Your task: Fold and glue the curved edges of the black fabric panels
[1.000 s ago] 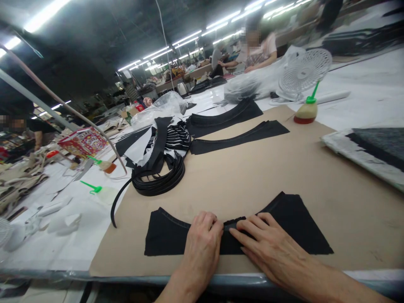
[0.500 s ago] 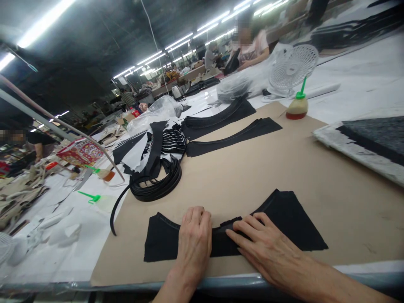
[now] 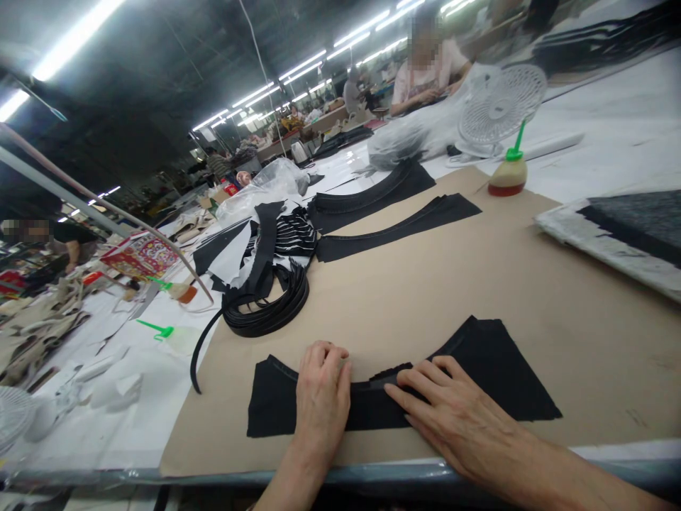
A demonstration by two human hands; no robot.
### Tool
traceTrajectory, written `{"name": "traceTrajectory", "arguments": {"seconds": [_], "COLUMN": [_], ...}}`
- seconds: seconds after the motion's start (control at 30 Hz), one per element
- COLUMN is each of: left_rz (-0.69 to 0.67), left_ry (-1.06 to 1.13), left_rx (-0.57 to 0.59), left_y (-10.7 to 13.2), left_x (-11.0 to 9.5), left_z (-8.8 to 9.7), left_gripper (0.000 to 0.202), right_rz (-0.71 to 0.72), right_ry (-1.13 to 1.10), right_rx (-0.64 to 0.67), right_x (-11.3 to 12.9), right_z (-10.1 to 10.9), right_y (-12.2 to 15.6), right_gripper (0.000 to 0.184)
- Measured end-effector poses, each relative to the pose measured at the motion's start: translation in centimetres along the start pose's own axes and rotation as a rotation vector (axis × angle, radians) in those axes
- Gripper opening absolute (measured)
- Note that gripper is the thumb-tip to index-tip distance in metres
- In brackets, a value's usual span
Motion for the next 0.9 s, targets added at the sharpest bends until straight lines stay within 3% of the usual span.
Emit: {"name": "traceTrajectory", "arguments": {"seconds": [0.17, 0.5, 0.77, 0.9], "left_rz": [-0.106, -0.263, -0.155, -0.121], "left_ry": [0.049, -0.142, -0.019, 0.018], "left_rx": [0.156, 0.133, -0.024, 0.045], "left_y": [1.7, 2.2, 1.9, 2.3], "left_x": [-0.8, -2.6, -1.5, -1.0], "left_z": [-1.0, -1.6, 0.2, -0.1], "left_gripper": [0.018, 0.017, 0.019, 0.022], "right_rz": [0.010, 0.011, 0.004, 0.002], "right_ry": [0.010, 0.052, 0.027, 0.013], "right_rx": [-0.007, -0.035, -0.033, -0.013], "right_x": [0.0, 0.1, 0.1, 0.0], "right_z": [-0.1, 0.3, 0.4, 0.2], "right_y": [0.0, -0.1, 0.0, 0.0], "right_gripper": [0.031, 0.031, 0.029, 0.031]}}
Point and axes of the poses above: each hand's wrist, its own y-axis away from the middle knuckle, its own z-axis out of the back of the hand, x = y × z, the point moved 10 cm from there along -y, towards the middle knuckle, and after that the axes turned 11 degrees about z, right-handed, at the moved point
